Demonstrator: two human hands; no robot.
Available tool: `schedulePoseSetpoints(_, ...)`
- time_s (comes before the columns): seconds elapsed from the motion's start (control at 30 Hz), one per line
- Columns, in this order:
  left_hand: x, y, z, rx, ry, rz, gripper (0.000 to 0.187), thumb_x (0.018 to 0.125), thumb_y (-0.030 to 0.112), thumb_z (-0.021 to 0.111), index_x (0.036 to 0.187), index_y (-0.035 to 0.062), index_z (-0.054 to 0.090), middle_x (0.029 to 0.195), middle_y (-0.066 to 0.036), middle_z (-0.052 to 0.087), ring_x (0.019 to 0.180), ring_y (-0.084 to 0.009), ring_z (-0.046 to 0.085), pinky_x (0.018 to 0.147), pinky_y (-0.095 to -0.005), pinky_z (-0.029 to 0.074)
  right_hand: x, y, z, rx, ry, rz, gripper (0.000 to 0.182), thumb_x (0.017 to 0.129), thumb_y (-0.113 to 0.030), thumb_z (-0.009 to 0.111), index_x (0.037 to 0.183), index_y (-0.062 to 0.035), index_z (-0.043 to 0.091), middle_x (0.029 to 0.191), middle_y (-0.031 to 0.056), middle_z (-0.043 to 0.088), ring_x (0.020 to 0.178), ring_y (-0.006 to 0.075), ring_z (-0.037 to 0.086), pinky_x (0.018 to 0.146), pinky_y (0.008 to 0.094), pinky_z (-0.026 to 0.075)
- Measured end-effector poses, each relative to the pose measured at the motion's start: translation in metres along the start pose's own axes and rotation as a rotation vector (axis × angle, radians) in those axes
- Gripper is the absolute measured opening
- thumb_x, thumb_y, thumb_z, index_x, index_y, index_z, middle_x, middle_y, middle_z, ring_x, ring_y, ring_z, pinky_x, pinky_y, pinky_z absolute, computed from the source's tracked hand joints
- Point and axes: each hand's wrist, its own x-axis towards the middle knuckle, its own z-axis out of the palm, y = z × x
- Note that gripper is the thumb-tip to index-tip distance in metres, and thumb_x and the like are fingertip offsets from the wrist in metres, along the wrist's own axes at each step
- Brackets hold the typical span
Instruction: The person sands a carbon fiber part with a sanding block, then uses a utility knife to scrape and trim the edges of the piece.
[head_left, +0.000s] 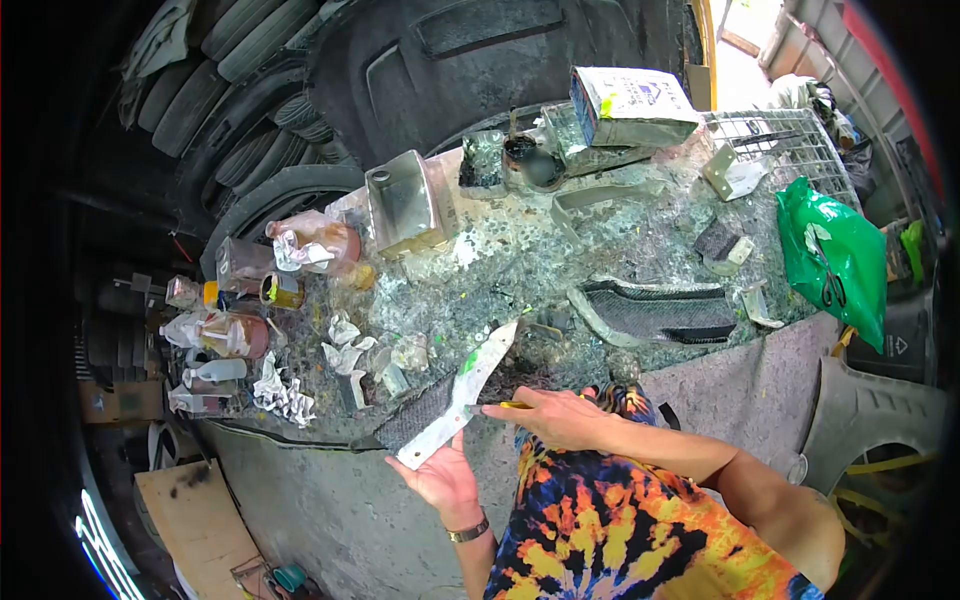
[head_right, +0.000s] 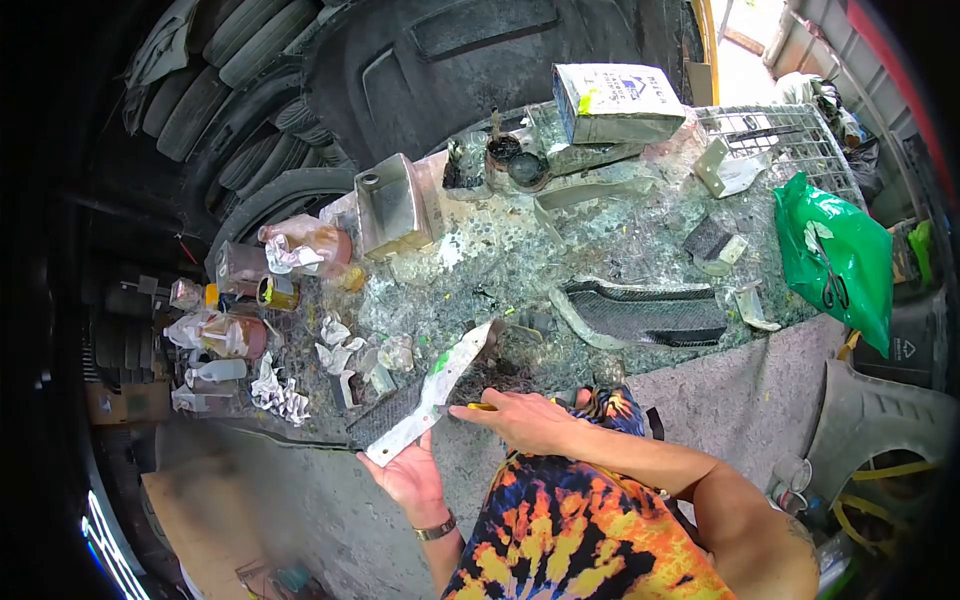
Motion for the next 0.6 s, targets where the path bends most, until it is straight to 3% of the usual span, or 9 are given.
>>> schedulePoseSetpoints(0.13,-0.001,-0.001,-0.006,-0.001,-0.024,0.008,0.065,0.103,0.053,0.035,0.152,0.0110,0.031,0.157,-0.015,0.032,0.141,-0.0410,0.031,0.113,-0.0646,0.029,0.002,0.000,0.001,0.013,-0.038,0.021,0.080,0.080,0.000,0.058,0.152,-0.0275,0.035,0.105,0.0127,0.048,0.090,0.0341,0.064,0.075,0.0454,0.053)
schedulePoseSetpoints(0.5,-0.006,-0.006,0.003,0.083,-0.066,0.008,0.068,0.101,0.058,0.033,0.153,0.0135,0.028,0.157,-0.012,0.031,0.142,-0.0372,0.033,0.114,-0.0626,0.028,0.008,0.014,0.013,0.055,0.216,-0.014,0.069,0.085,-0.003,0.054,0.149,-0.0275,0.041,0.099,0.0114,0.050,0.082,0.0329,0.065,0.066,0.0447,0.053)
schedulePoseSetpoints(0.6,-0.006,-0.005,0.006,0.102,-0.040,0.011,0.068,0.101,0.058,0.033,0.153,0.0137,0.028,0.157,-0.012,0.031,0.142,-0.0371,0.032,0.114,-0.0629,0.029,0.001,0.013,0.011,0.051,0.162,-0.054,0.066,0.087,-0.004,0.053,0.148,-0.0273,0.042,0.098,0.0118,0.050,0.081,0.0341,0.064,0.066,0.0452,0.053)
